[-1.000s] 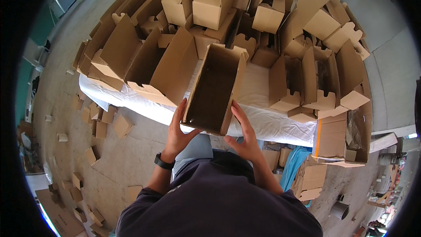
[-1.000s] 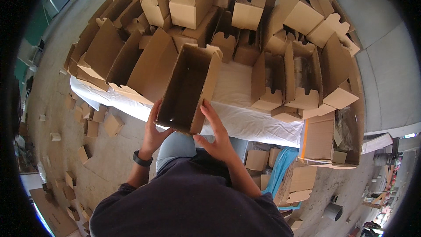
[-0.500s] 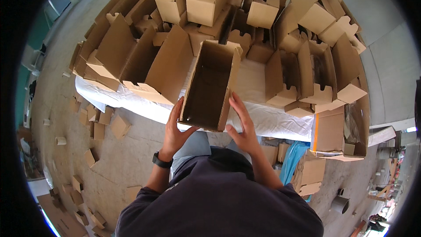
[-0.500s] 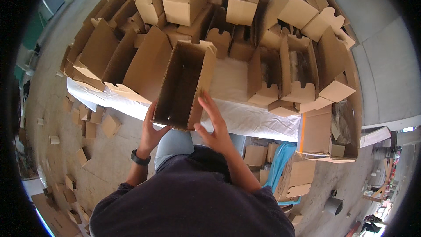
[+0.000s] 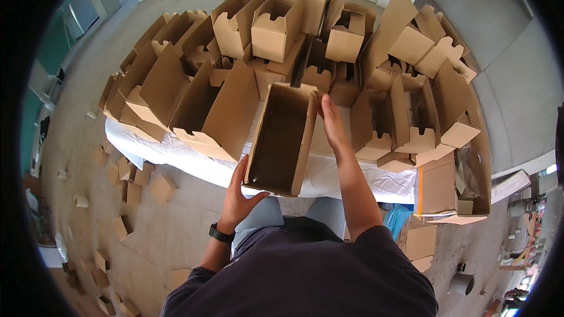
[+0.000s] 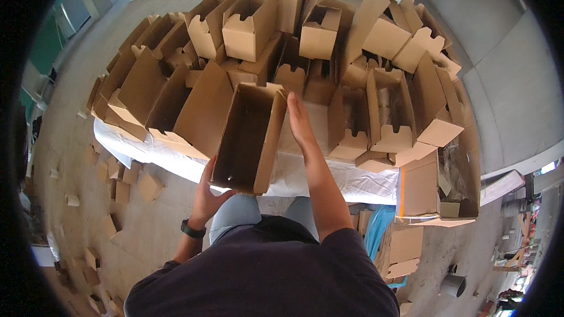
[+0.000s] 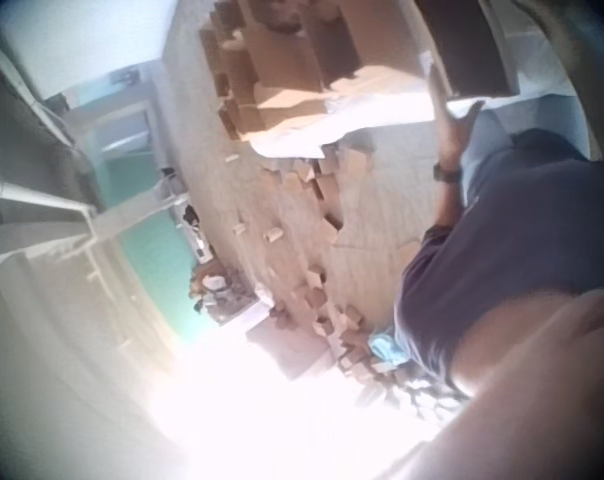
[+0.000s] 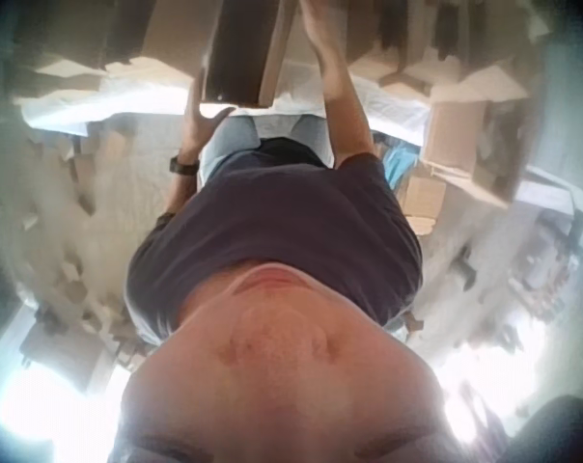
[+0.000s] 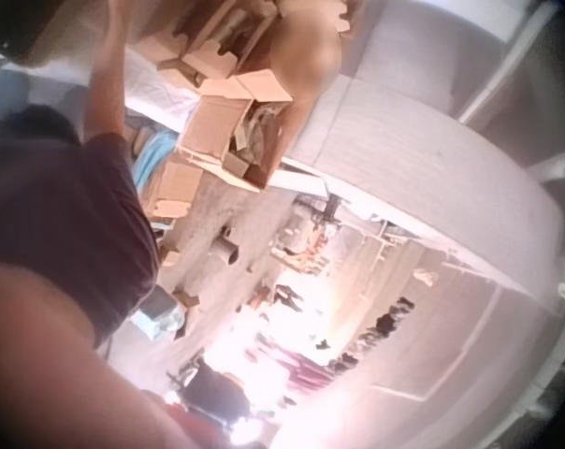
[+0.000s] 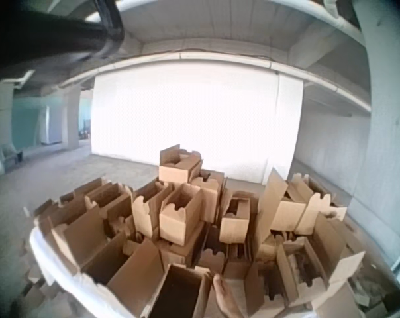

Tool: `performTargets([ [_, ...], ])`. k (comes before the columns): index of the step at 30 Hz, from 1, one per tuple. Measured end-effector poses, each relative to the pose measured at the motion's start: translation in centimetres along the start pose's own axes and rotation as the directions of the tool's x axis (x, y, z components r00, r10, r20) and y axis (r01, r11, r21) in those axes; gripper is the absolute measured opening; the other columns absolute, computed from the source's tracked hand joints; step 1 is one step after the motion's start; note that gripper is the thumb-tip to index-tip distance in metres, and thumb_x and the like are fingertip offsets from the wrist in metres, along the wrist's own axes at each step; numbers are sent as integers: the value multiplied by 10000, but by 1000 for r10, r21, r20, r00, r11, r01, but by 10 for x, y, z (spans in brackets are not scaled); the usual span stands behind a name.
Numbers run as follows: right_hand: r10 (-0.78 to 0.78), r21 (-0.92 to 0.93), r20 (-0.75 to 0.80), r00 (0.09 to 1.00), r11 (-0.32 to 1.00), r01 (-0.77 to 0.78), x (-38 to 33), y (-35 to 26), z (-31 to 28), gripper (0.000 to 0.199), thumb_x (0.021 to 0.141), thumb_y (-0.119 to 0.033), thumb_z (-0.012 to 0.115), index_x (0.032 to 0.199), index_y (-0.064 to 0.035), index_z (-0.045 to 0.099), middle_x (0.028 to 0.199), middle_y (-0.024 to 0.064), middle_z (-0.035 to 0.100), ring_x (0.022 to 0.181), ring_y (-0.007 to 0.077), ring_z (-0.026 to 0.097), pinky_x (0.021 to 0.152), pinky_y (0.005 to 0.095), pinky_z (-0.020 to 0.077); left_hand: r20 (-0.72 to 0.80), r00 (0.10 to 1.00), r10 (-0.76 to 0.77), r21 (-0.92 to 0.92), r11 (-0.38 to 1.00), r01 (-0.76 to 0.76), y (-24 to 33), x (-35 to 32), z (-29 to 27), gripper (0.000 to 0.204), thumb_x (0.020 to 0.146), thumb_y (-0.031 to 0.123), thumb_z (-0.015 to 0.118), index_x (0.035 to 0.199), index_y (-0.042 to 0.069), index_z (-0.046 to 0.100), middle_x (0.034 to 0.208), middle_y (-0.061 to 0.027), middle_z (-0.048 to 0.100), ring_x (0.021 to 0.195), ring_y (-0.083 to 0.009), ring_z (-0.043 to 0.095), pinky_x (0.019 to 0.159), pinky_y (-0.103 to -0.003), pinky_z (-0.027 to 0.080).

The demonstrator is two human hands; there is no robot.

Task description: The person holds a cardboard box with both hands, turning it around and looking inside to check its structure and flaps before placing it down and picking up another one from the table.

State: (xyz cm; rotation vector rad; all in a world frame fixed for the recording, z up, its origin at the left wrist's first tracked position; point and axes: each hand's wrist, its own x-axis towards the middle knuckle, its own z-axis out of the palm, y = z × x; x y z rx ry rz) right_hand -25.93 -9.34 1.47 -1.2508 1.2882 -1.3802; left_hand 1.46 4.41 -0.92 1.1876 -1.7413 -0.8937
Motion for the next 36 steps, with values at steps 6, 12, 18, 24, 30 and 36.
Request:
performTargets([
  [6, 48, -17, -144, 988, 999, -51, -29, 45, -24, 598, 1020, -463, 421, 1399, -1, 446, 1405, 120, 483, 1307, 216, 441, 1103, 322, 314, -121, 992, -21, -91, 996, 10, -20, 1, 8, 1009, 672, -17, 837, 1496, 50, 259, 1513, -143, 347, 1372, -287, 388, 1101, -417, 375],
  [12, 4, 102, -291, 957, 994, 26, -107, 38, -41, 556, 1022, -320, 487, 1444, 13, 345, 1396, 139, 454, 1302, 208, 426, 1101, 328, 306, -124, 982, -139, -358, 930, 87, -30, 3, 12, 700, 925, 91, 616, 1505, 32, 229, 1531, -141, 312, 1412, -280, 309, 1140, -421, 292],
  [18, 50, 172, -301, 952, 985, 3, -135, 54, -46, 552, 993, -191, 549, 1452, 9, 315, 1406, 137, 447, 1313, 204, 413, 1091, 316, 303, 19, 995, -93, -534, 841, 88, -14, -2, 16, 674, 1026, 320, 456, 1525, -11, 147, 1570, -149, 232, 1436, -259, 248, 1157, -388, 213],
  [24, -97, 116, -201, 975, 986, 122, -133, 33, -33, 619, 924, -85, 615, 1458, -28, 309, 1386, 113, 469, 1310, 237, 430, 1110, 388, 298, 74, 993, -87, -536, 837, 113, -22, 2, 16, 783, 960, 190, 580, 1539, 30, 76, 1566, -137, 227, 1441, -239, 219, 1173, -378, 167],
  [30, -123, 48, -141, 982, 990, 131, -133, 31, -37, 714, 866, -26, 661, 1471, -39, 283, 1397, 129, 461, 1318, 253, 421, 1116, 409, 286, 39, 997, -61, -499, 863, 73, -20, 24, 19, 821, 897, 61, 655, 1528, 46, 129, 1525, -138, 298, 1420, -235, 257, 1164, -359, 183],
  [36, -129, 49, -86, 988, 990, 134, -114, 5, -36, 746, 846, -28, 675, 1475, -40, 273, 1401, 134, 459, 1314, 256, 423, 1106, 407, 291, -17, 1000, 20, -515, 857, -25, -10, 58, 15, 793, 911, 107, 651, 1519, 21, 150, 1519, -152, 304, 1414, -238, 257, 1159, -357, 176],
])
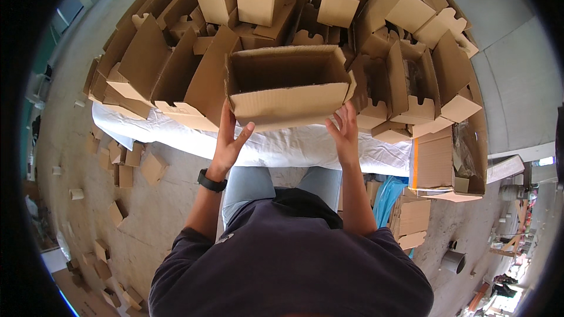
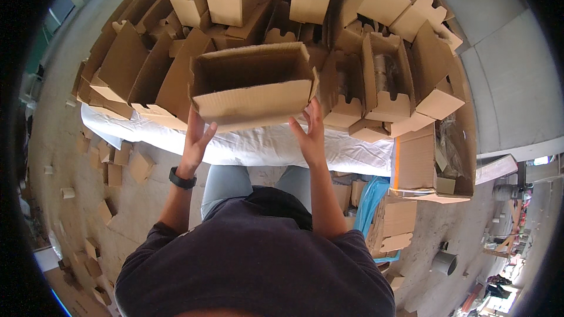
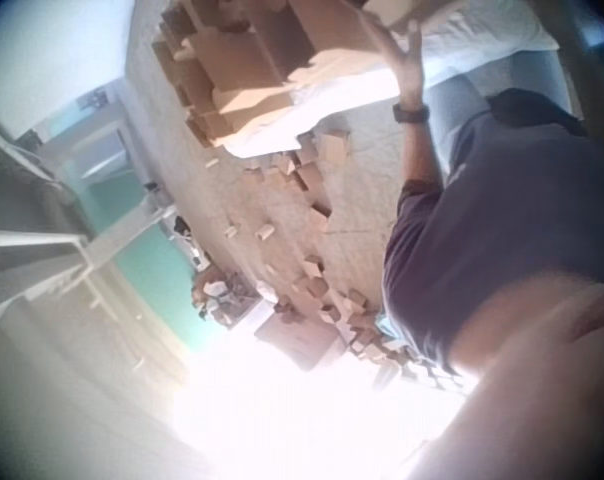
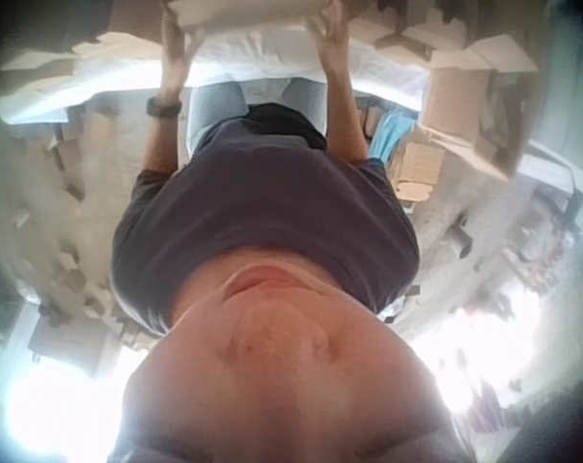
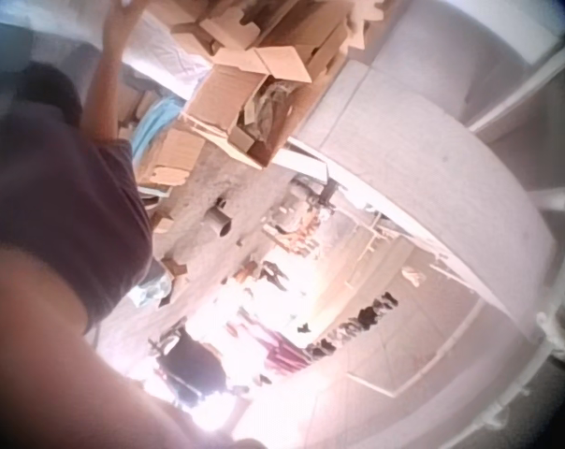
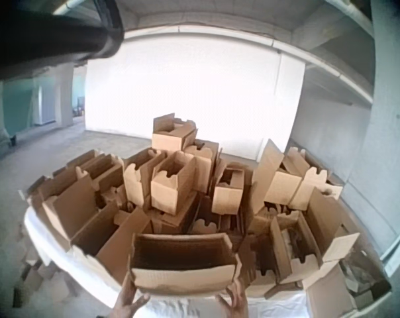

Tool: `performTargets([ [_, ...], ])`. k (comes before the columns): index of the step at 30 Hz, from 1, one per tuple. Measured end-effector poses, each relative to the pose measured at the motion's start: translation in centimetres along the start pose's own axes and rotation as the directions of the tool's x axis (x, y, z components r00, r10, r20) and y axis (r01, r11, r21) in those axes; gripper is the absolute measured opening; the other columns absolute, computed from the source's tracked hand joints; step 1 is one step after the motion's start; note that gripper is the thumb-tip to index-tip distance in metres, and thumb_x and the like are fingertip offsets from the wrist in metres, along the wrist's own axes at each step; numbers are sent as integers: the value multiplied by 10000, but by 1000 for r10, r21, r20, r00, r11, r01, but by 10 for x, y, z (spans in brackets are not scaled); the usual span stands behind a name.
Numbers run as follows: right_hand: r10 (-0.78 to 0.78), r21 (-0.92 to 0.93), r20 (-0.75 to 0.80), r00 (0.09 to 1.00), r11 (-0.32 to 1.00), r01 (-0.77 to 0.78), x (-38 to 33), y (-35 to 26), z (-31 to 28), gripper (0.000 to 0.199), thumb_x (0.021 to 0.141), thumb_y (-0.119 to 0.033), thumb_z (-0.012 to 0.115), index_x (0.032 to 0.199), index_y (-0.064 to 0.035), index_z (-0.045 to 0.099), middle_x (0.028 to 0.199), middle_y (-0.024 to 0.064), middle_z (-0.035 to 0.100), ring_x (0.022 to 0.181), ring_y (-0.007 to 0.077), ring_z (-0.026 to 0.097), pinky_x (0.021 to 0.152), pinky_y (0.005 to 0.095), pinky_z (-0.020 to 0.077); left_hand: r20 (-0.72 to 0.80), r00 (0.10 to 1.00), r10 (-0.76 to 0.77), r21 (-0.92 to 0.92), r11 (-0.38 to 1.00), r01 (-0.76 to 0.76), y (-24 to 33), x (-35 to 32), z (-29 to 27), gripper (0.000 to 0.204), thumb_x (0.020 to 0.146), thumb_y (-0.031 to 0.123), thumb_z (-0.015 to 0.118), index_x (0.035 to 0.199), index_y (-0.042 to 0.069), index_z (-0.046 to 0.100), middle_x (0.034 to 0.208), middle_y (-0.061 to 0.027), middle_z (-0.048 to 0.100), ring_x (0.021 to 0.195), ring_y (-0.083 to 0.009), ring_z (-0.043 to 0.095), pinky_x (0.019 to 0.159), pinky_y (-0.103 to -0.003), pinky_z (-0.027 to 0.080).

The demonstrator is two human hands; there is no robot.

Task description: The person holds a cardboard box with both hands, turning it around and looking inside to check its structure and flaps before placing it down and picking up another one from the table.

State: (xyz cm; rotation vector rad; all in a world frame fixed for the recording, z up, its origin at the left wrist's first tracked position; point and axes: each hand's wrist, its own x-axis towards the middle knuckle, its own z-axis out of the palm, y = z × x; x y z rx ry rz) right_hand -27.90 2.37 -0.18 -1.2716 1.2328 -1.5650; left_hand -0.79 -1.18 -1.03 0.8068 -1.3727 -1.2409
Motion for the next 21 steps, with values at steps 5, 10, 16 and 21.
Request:
performTargets([
  [5, -31, 56, -37, 999, 998, 33, 2, 7, -6, 781, 807, 15, 688, 1472, -49, 283, 1426, 129, 430, 1316, 240, 418, 1107, 405, 290, 42, 998, 36, 26, 999, -38, 10, 11, -2, 806, 885, 59, 668, 1514, 19, 167, 1502, -147, 328, 1397, -237, 294, 1147, -360, 218],
  [10, -40, 275, -53, 998, 960, 53, -4, 24, -19, 828, 725, 116, 688, 1440, -86, 324, 1401, 78, 420, 1312, 217, 399, 1110, 401, 287, 23, 982, 186, 312, 932, -184, 7, -9, 1, 988, 744, 66, 793, 1514, 13, 176, 1547, -196, 245, 1425, -307, 264, 1142, -400, 250],
  [16, -88, 605, -112, 990, 784, 138, -5, 36, -21, 511, 951, -333, 556, 1357, -63, 401, 1392, 57, 440, 1296, 214, 408, 1089, 372, 321, 133, 927, 351, 303, 876, -375, 17, -23, 8, 895, 795, 317, 728, 1504, 34, 261, 1573, -241, 181, 1468, -379, 169, 1169, -471, 165],
  [21, -79, 915, 149, 986, 388, -107, -2, 28, -19, 459, 994, -358, 486, 1361, -84, 466, 1409, 66, 485, 1324, 228, 418, 1083, 420, 346, 517, 748, 416, 654, 371, -659, 45, -41, 39, 606, 761, 448, 740, 1297, 203, 598, 1487, -107, 404, 1442, -355, 243, 1122, -683, 85],
])
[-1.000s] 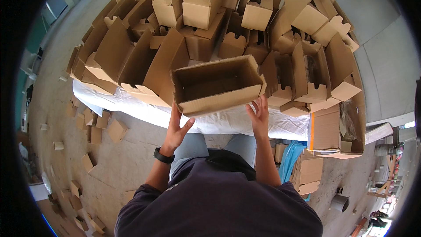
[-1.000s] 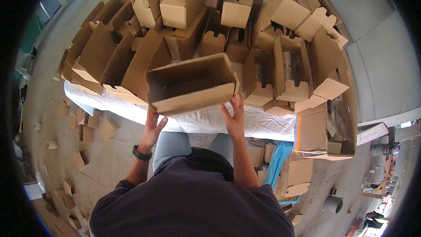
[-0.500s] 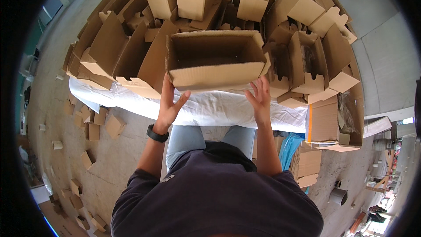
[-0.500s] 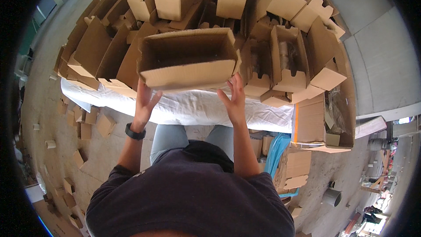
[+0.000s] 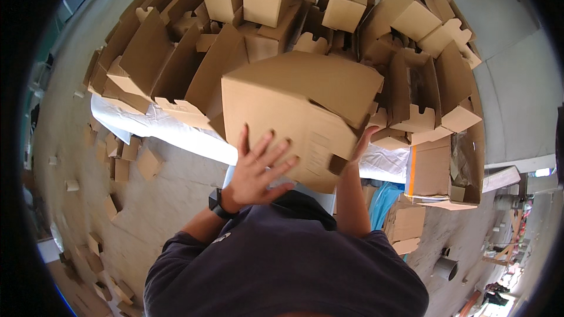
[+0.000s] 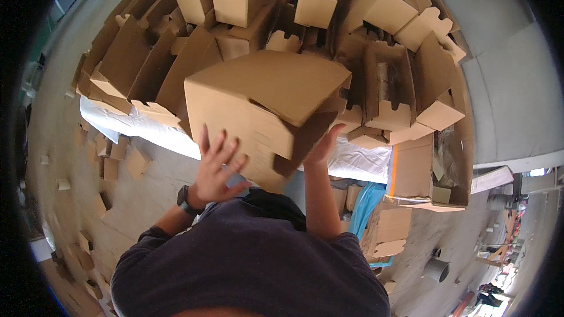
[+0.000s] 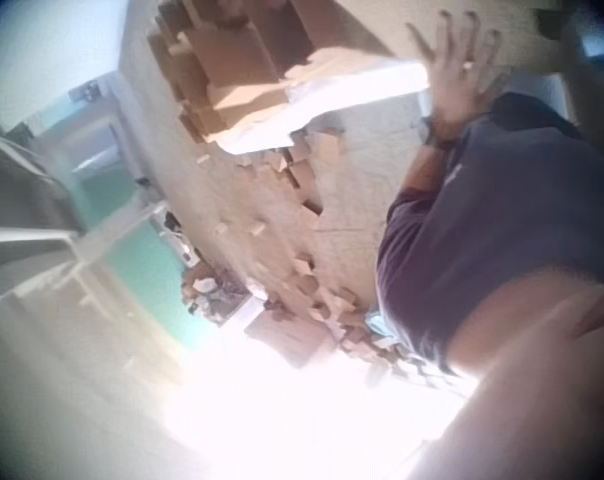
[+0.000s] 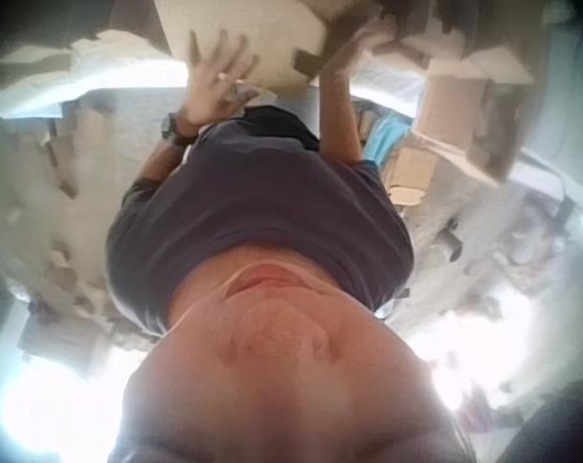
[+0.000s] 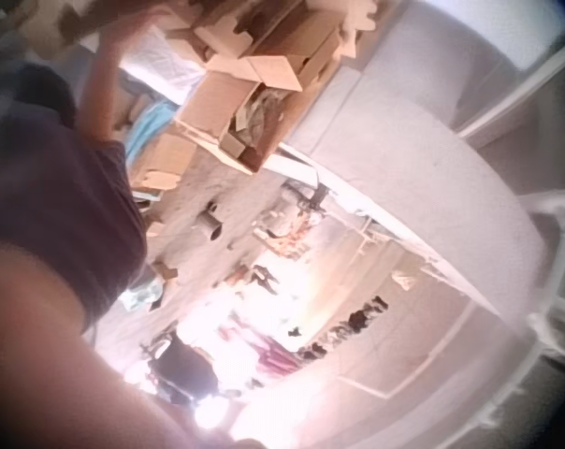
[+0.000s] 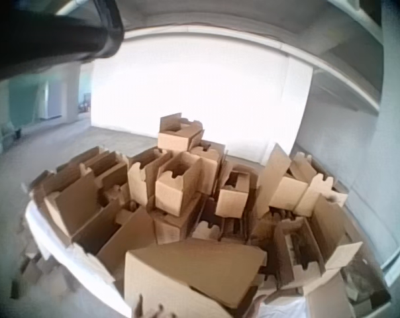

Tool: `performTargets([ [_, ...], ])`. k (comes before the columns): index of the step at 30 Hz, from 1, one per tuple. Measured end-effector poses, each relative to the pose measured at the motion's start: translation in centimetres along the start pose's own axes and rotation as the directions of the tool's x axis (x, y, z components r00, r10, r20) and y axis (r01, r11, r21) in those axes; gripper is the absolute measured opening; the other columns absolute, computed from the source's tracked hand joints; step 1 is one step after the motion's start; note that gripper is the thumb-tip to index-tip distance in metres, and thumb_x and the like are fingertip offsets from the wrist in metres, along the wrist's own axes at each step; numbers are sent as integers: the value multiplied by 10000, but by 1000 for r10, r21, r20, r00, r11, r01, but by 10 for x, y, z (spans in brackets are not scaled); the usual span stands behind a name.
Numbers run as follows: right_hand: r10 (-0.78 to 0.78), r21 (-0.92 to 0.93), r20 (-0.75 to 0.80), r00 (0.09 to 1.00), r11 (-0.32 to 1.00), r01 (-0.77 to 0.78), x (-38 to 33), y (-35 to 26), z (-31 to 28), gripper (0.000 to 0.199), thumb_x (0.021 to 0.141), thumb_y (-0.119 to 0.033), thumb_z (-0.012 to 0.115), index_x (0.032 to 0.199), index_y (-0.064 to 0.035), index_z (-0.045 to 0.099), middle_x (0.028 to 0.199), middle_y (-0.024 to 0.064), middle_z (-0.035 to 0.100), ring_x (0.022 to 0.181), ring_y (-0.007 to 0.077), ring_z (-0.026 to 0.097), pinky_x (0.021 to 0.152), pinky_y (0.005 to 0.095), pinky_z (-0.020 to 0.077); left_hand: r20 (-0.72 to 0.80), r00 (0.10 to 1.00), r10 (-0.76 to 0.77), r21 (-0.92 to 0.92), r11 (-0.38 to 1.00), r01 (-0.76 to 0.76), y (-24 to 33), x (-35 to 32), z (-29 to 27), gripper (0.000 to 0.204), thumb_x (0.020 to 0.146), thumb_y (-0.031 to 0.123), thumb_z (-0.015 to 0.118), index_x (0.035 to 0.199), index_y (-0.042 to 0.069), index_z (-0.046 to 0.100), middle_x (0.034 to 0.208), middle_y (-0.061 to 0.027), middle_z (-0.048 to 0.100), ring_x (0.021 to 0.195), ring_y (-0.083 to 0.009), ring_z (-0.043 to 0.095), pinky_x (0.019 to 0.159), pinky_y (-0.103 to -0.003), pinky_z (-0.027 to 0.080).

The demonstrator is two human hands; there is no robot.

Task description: The person holds a cardboard box with both hands, turning it around and looking inside to check its structure and flaps before placing it down and picking up another one from the table.

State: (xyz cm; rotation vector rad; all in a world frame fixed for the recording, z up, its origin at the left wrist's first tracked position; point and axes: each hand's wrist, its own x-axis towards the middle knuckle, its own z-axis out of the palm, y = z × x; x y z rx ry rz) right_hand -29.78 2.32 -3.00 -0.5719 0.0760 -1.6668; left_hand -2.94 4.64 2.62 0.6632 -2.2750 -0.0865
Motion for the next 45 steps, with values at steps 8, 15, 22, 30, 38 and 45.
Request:
performTargets([
  [8, 220, -60, 34, 975, 974, -217, -24, 21, -37, 428, 995, -337, 490, 1340, -85, 490, 1388, 67, 501, 1304, 220, 441, 1057, 408, 377, 84, 996, 44, 69, 996, -50, 33, 4, -1, 558, 752, 359, 738, 1291, 320, 600, 1469, 103, 442, 1398, -161, 352, 1172, -557, 124],
  [15, 314, -406, -350, 882, 798, -445, -32, 40, -126, 402, 995, -319, 495, 1321, -85, 512, 1368, 68, 516, 1287, 214, 461, 1033, 398, 405, 303, 951, -59, 46, 998, 47, -2, -25, 18, 441, 825, 263, 693, 1259, 225, 626, 1448, 49, 477, 1399, -192, 359, 1174, -528, 185],
  [22, -118, -611, -690, 714, 624, -487, -34, -4, -78, 373, 972, -228, 554, 1316, -88, 516, 1329, 77, 535, 1282, 221, 470, 1025, 398, 416, 445, 627, -640, -381, 498, 779, -19, -120, 54, 346, 900, 168, 650, 1234, 86, 606, 1401, -69, 513, 1305, -223, 472, 1113, -425, 337],
  [30, -234, -982, -177, 956, 110, -155, -16, 37, 20, 653, 889, -192, 688, 1443, -67, 365, 1469, 133, 387, 1339, 273, 400, 1113, 378, 314, 403, 333, -853, -906, -318, 280, -53, -114, 78, 552, 947, 137, 614, 1417, 23, 347, 1363, -104, 451, 1279, -203, 455, 1076, -349, 384],
  [38, -108, -933, -217, 970, 314, -174, -27, 19, 12, 771, 843, -168, 729, 1479, -55, 310, 1533, 126, 295, 1425, 270, 272, 1141, 428, 276, 211, 304, -929, -976, -181, 125, -31, -73, 80, 509, 864, -38, 651, 1265, 82, 360, 1152, -40, 440, 1128, -146, 464, 1071, -369, 367],
  [45, 254, -459, -195, 947, 830, -317, -58, 30, -43, 664, 887, -166, 655, 1467, -44, 357, 1490, 90, 395, 1393, 229, 341, 1145, 385, 251, -170, 653, -738, -804, 488, 342, 6, -22, 35, 725, 754, 77, 792, 1340, 34, 367, 1128, -69, 417, 1121, -198, 438, 1045, -362, 342],
])
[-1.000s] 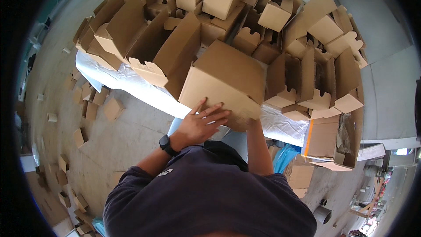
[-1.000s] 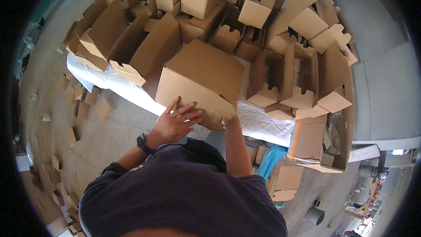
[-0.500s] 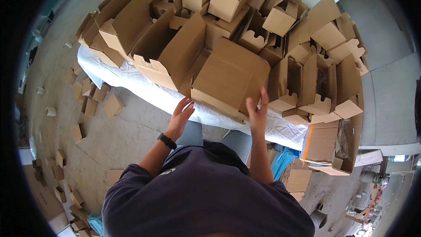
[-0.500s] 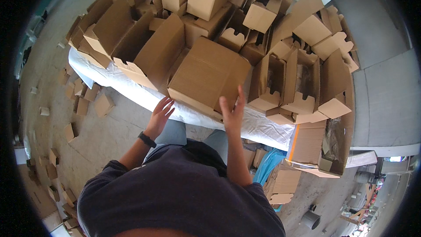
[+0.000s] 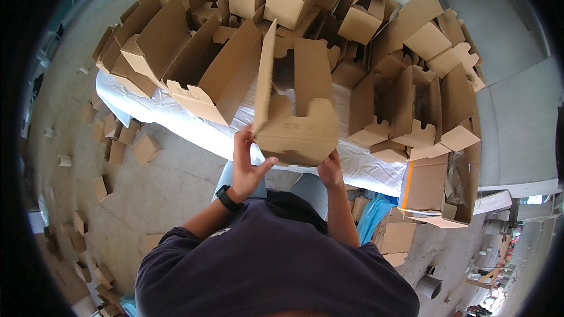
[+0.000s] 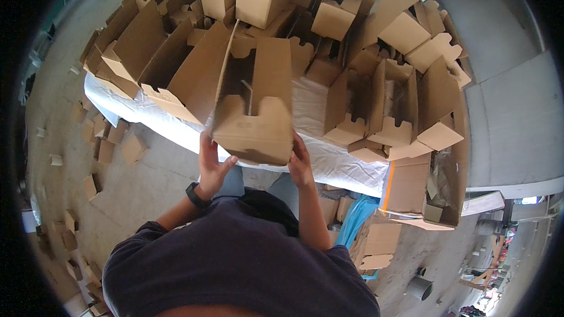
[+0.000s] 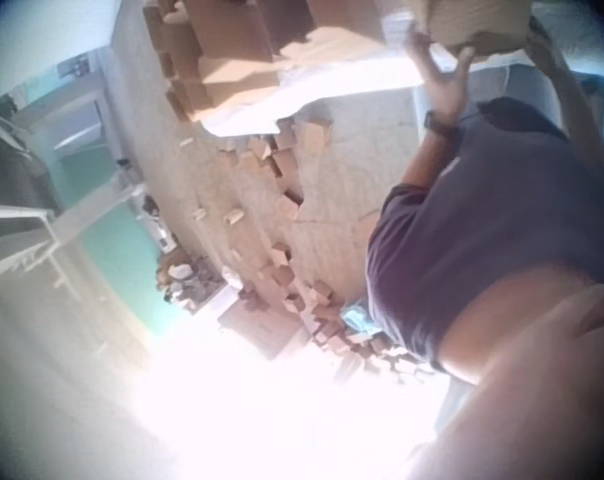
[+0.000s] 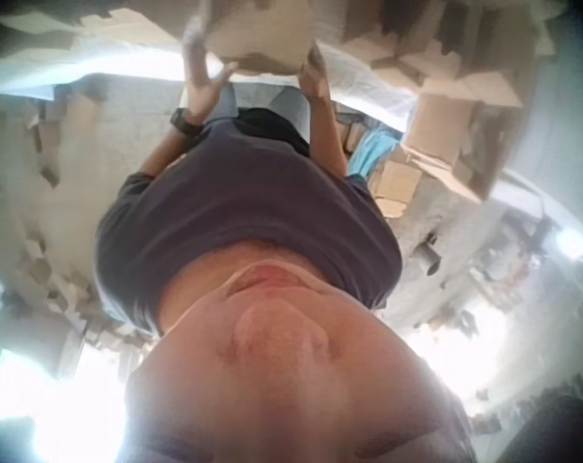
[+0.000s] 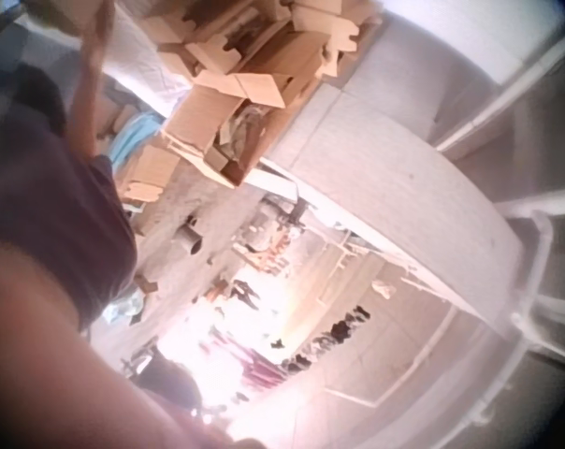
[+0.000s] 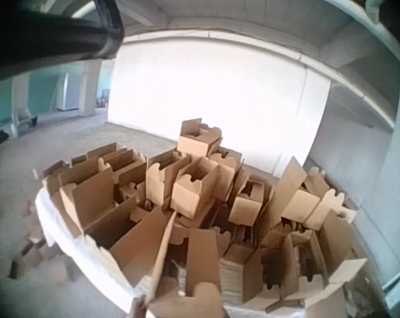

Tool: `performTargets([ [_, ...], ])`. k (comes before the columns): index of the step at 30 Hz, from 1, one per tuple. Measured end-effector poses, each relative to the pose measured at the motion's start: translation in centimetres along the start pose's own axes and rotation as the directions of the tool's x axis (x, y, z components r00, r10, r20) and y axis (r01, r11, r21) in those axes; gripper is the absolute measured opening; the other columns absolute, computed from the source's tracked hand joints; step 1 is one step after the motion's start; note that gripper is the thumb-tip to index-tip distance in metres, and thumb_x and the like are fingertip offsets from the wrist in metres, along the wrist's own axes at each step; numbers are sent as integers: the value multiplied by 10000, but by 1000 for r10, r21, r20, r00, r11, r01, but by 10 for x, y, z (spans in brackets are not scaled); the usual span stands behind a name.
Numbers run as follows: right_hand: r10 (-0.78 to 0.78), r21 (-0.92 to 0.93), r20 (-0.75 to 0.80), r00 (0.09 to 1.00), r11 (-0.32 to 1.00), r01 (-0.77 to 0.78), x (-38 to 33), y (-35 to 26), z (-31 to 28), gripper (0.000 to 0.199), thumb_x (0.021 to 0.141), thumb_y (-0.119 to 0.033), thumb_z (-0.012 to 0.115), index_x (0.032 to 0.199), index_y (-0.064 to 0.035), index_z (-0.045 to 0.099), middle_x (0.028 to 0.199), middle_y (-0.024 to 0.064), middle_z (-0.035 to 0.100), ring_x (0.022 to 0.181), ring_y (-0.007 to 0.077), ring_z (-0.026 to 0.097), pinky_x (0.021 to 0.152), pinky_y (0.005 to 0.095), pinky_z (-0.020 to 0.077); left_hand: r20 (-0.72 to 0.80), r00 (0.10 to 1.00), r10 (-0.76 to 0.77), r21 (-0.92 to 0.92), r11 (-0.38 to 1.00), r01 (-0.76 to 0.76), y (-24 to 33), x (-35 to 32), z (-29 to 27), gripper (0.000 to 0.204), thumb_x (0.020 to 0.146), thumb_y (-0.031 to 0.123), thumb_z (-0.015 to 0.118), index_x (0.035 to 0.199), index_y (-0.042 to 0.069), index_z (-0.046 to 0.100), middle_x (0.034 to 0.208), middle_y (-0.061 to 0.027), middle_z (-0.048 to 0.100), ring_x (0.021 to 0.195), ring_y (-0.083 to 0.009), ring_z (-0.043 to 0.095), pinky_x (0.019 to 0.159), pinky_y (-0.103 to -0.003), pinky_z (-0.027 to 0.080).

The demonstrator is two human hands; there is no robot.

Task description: The person holds a cardboard box with both hands, turning it around and looking inside to check its structure and flaps before placing it down and picking up another one from the table.

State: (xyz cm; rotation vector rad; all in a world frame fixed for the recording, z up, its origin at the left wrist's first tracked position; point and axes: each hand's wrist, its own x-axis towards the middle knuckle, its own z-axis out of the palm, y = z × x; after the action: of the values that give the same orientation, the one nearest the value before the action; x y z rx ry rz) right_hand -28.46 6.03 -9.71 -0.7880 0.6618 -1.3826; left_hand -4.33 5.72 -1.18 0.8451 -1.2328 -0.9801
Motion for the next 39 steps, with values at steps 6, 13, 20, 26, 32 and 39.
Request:
performTargets([
  [6, 17, -171, -136, 991, 984, -40, -1, 9, 11, 526, 926, -85, 557, 1425, -12, 407, 1422, 86, 472, 1344, 210, 398, 1120, 360, 283, 74, 988, 132, 365, 919, -150, 1, 9, -9, 850, 738, 375, 801, 1371, -8, 382, 1297, -164, 361, 1242, -306, 370, 1069, -414, 309],
  [13, -137, -223, -65, 988, 968, 120, 4, -36, 62, 604, 953, -283, 549, 1452, 3, 363, 1496, 131, 379, 1402, 234, 329, 1135, 373, 269, 214, 975, 55, 137, 987, -86, -8, 11, -14, 970, 797, 372, 733, 1514, 14, 186, 1558, -195, 174, 1439, -353, 210, 1161, -454, 191],
  [20, -321, -467, 212, 923, 797, 384, 19, -54, 88, 681, 942, -446, 538, 1456, -30, 377, 1539, 190, 284, 1447, 329, 238, 1155, 451, 220, 173, 984, 35, 29, 999, -41, -45, 19, -17, 997, 802, 409, 712, 1523, 27, 140, 1559, -180, 189, 1444, -326, 193, 1165, -447, 176],
  [26, -377, -665, 211, 902, 621, 415, 22, -54, 89, 622, 867, -372, 658, 1369, -47, 486, 1509, 230, 320, 1413, 368, 308, 1126, 472, 276, 164, 986, 28, 22, 999, -32, -37, 25, -12, 987, 800, 431, 712, 1510, 17, 165, 1553, -181, 198, 1439, -311, 208, 1161, -439, 191],
  [32, -398, -764, 205, 894, 506, 400, 20, -55, 101, 521, 797, -175, 715, 1268, -37, 540, 1474, 254, 362, 1372, 404, 369, 1093, 457, 330, 121, 984, 133, -11, 991, -132, -7, 34, -8, 969, 823, 473, 675, 1516, 29, 164, 1561, -185, 177, 1442, -324, 203, 1160, -439, 197],
  [39, -426, -753, 196, 883, 511, 414, 15, -51, 106, 498, 787, -100, 675, 1259, -31, 533, 1467, 267, 363, 1369, 405, 370, 1092, 451, 326, 322, 884, 339, 437, 775, -456, 11, 50, -24, 601, 851, 410, 641, 1325, 50, 554, 1414, -187, 479, 1380, -418, 342, 1151, -539, 184],
])
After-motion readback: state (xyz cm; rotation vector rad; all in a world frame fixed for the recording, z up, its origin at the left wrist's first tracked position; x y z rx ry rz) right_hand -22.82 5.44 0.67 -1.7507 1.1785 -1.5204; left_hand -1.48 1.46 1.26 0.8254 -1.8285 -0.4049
